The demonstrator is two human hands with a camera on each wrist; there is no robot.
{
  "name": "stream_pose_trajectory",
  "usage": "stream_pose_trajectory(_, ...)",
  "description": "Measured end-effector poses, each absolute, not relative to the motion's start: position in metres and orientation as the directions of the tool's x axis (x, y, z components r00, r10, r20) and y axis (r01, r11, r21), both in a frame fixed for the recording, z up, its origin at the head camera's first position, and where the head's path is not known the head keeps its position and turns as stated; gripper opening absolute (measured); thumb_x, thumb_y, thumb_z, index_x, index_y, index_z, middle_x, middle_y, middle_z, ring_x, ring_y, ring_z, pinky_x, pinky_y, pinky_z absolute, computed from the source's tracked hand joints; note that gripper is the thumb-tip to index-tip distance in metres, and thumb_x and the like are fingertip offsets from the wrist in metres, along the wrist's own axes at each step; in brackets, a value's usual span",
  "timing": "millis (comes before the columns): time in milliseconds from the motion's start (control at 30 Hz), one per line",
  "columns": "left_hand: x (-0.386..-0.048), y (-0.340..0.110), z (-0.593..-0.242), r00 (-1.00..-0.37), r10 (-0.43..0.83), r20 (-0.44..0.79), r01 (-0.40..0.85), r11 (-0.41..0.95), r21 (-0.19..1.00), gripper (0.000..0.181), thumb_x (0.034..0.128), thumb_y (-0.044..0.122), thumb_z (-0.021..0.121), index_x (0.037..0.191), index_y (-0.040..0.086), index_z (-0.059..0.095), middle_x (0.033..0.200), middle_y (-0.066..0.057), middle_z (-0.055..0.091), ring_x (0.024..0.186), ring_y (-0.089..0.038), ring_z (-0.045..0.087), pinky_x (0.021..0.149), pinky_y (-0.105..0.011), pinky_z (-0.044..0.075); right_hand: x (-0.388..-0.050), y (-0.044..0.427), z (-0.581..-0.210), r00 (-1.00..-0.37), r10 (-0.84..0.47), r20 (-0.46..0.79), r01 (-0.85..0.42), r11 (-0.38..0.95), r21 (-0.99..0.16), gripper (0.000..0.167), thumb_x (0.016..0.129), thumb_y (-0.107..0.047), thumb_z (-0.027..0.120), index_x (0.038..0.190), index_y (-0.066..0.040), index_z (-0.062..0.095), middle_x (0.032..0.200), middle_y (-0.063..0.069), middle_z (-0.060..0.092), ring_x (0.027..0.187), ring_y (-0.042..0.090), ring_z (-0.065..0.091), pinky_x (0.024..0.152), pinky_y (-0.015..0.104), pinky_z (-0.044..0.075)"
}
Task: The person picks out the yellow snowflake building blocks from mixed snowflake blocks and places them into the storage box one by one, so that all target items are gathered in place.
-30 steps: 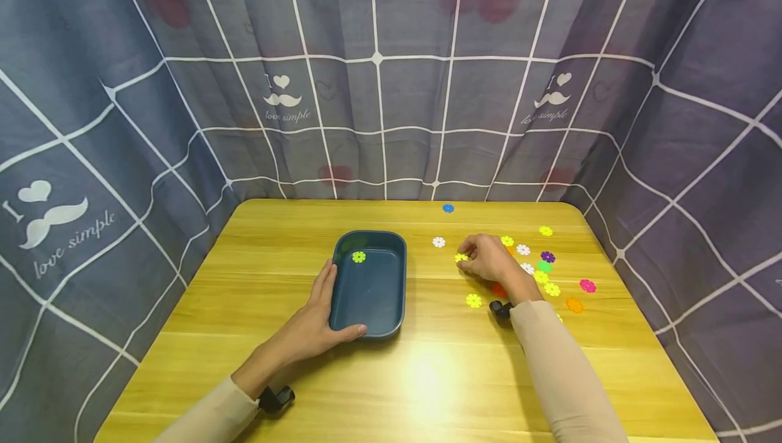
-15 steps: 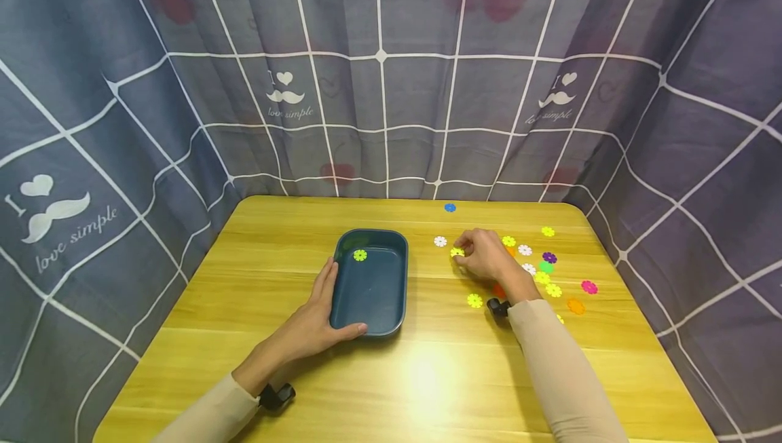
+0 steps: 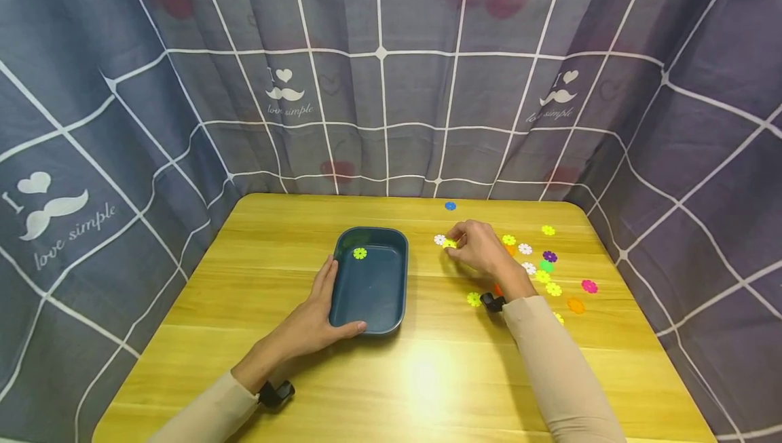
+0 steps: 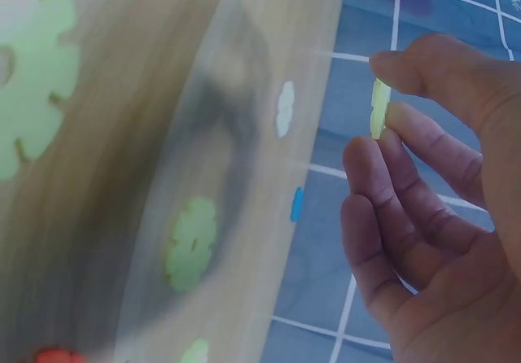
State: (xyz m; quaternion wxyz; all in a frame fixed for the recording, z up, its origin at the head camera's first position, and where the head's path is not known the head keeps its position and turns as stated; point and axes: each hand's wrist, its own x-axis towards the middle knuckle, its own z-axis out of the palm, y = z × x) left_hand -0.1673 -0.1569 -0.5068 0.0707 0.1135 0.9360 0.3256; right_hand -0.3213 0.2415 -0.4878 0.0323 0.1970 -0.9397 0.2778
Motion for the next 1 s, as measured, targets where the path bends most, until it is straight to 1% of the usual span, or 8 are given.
stream_pose_trajectory(67, -0.167, -0.157, -0.507, -0.964, 0.262, -0.050, 0.173, 0.756, 0.631, 0.149, 0.0900, 0.076, 0.091, 0.189, 0.012, 0.000, 0.199, 0.000, -0.013, 0.146, -0.052, 0.070, 0.101, -0.062, 0.067, -0.321, 0.240, -0.486, -0.918, -0.355, 0.176, -0.393, 0.762, -0.514, 0.024, 0.097, -0.017, 0.095, 0.117, -0.007, 0.087, 0.113, 0.013, 0.086, 0.095, 0.025, 0.081, 0.090, 0.051, 0.067)
stream_pose_trajectory(267, -0.167, -0.158, -0.507, -0.962, 0.266, -0.053, 0.175, 0.757, 0.630, 0.150, 0.0898, 0.078, 0.089, 0.189, 0.013, -0.002, 0.199, -0.001, -0.012, 0.147, -0.051, 0.070, 0.102, -0.063, 0.066, -0.319, 0.234, -0.482, -0.915, -0.357, 0.188, -0.400, 0.749, -0.528, 0.024, 0.099, -0.017, 0.095, 0.119, -0.008, 0.087, 0.117, 0.014, 0.086, 0.097, 0.026, 0.082, 0.091, 0.054, 0.068)
stream_pose_trajectory(433, -0.167, -0.158, -0.507, -0.962, 0.268, -0.057, 0.174, 0.757, 0.630, 0.150, 0.0896, 0.081, 0.087, 0.189, 0.015, -0.003, 0.199, 0.000, -0.013, 0.151, -0.050, 0.067, 0.107, -0.063, 0.065, -0.316, 0.228, -0.478, -0.913, -0.363, 0.186, -0.404, 0.741, -0.536, 0.025, 0.099, -0.019, 0.094, 0.120, -0.008, 0.087, 0.120, 0.015, 0.085, 0.098, 0.026, 0.082, 0.090, 0.052, 0.069)
stream_pose_trajectory(700, -0.166, -0.159, -0.507, -0.959, 0.279, -0.042, 0.188, 0.742, 0.643, 0.148, 0.0913, 0.078, 0.088, 0.189, 0.015, -0.003, 0.199, -0.006, -0.010, 0.149, -0.053, 0.068, 0.107, -0.066, 0.064, -0.315, 0.220, -0.474, -0.903, -0.378, 0.204, -0.427, 0.729, -0.535, 0.025, 0.098, -0.016, 0.094, 0.120, -0.007, 0.087, 0.119, 0.013, 0.086, 0.095, 0.024, 0.083, 0.088, 0.049, 0.069)
stream_pose_trajectory(767, -0.167, -0.159, -0.507, -0.960, 0.278, -0.045, 0.186, 0.745, 0.641, 0.148, 0.0912, 0.079, 0.088, 0.189, 0.015, -0.003, 0.199, -0.005, -0.011, 0.151, -0.053, 0.066, 0.110, -0.065, 0.064, -0.316, 0.219, -0.473, -0.898, -0.385, 0.212, -0.437, 0.724, -0.534, 0.025, 0.097, -0.016, 0.094, 0.119, -0.007, 0.087, 0.118, 0.013, 0.086, 0.094, 0.024, 0.084, 0.088, 0.049, 0.069)
stream_pose_trajectory(900, -0.167, -0.159, -0.507, -0.959, 0.279, -0.040, 0.189, 0.743, 0.643, 0.148, 0.0913, 0.079, 0.088, 0.189, 0.012, -0.002, 0.199, -0.004, -0.011, 0.151, -0.053, 0.066, 0.109, -0.065, 0.064, -0.316, 0.214, -0.472, -0.892, -0.396, 0.217, -0.448, 0.711, -0.542, 0.026, 0.097, -0.016, 0.095, 0.120, -0.007, 0.087, 0.119, 0.013, 0.087, 0.094, 0.023, 0.084, 0.088, 0.049, 0.070)
stream_pose_trajectory(1000, -0.167, -0.158, -0.507, -0.959, 0.279, -0.047, 0.185, 0.745, 0.641, 0.148, 0.0916, 0.078, 0.088, 0.189, 0.013, -0.003, 0.199, -0.003, -0.012, 0.151, -0.052, 0.066, 0.109, -0.065, 0.064, -0.316, 0.212, -0.472, -0.890, -0.401, 0.215, -0.450, 0.708, -0.543, 0.027, 0.097, -0.016, 0.095, 0.121, -0.007, 0.087, 0.120, 0.013, 0.087, 0.094, 0.022, 0.084, 0.088, 0.048, 0.070)
